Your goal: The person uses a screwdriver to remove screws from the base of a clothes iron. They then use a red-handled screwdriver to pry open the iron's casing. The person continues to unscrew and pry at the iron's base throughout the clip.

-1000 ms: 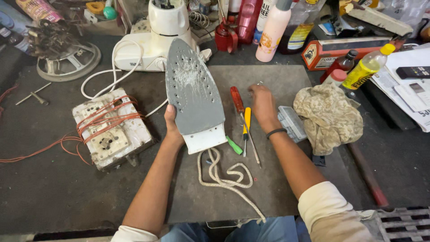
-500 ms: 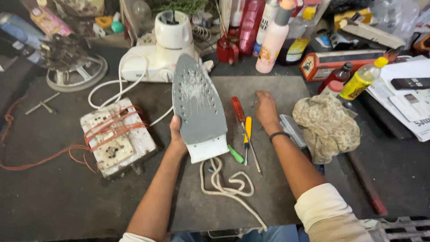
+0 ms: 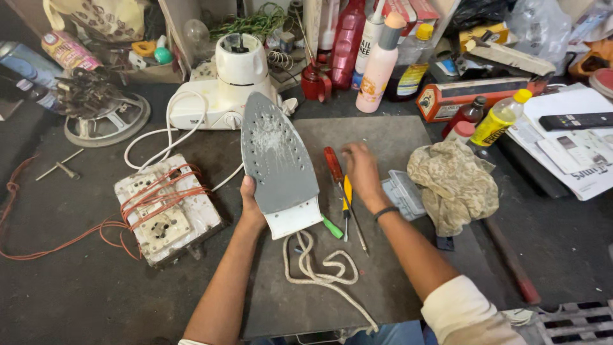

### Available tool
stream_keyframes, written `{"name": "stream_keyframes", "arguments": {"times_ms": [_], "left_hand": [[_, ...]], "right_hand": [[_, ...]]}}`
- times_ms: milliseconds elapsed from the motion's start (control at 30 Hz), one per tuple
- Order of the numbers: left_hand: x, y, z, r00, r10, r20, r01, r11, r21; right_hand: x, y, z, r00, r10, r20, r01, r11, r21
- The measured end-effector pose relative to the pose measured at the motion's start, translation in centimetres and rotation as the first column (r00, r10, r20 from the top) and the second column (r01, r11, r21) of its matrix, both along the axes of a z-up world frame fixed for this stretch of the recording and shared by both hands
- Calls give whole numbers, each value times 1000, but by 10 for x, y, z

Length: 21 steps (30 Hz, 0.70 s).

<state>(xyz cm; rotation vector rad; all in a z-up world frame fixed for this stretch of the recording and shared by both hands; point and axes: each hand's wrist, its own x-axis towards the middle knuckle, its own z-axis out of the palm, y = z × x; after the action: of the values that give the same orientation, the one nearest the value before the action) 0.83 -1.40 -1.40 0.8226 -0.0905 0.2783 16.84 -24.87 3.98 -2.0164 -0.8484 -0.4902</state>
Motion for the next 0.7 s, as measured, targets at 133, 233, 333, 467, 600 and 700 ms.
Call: {"name": "stream_keyframes", "arguments": {"times_ms": [133,233,333,467,600,700], "left_hand": [[1,0,1,999,4,44,-3,1000,-23],[2,0,3,999,-18,45,21,998,-62],[2,2,2,999,1,43,1,999,-48],[8,3,-3,998,44,37,-43,999,-28],[9,4,-13,999,26,33,-25,999,-28],[10,5,-21,999,28,47,-28,1000,-4]], "right_hand": [[-58,3,42,992,115,-51,-112,992,61],[-98,-3,65,946,172,-276,-133,979,157],[-127,-8,73,943,208,-261,-156,966,208],[-154,-13,68,963,258,-82,-238,950,203],[-164,-8,67,951,302,-71,-282,938,203],[-165,0,65,955,296,-8,-288,933,218]]}}
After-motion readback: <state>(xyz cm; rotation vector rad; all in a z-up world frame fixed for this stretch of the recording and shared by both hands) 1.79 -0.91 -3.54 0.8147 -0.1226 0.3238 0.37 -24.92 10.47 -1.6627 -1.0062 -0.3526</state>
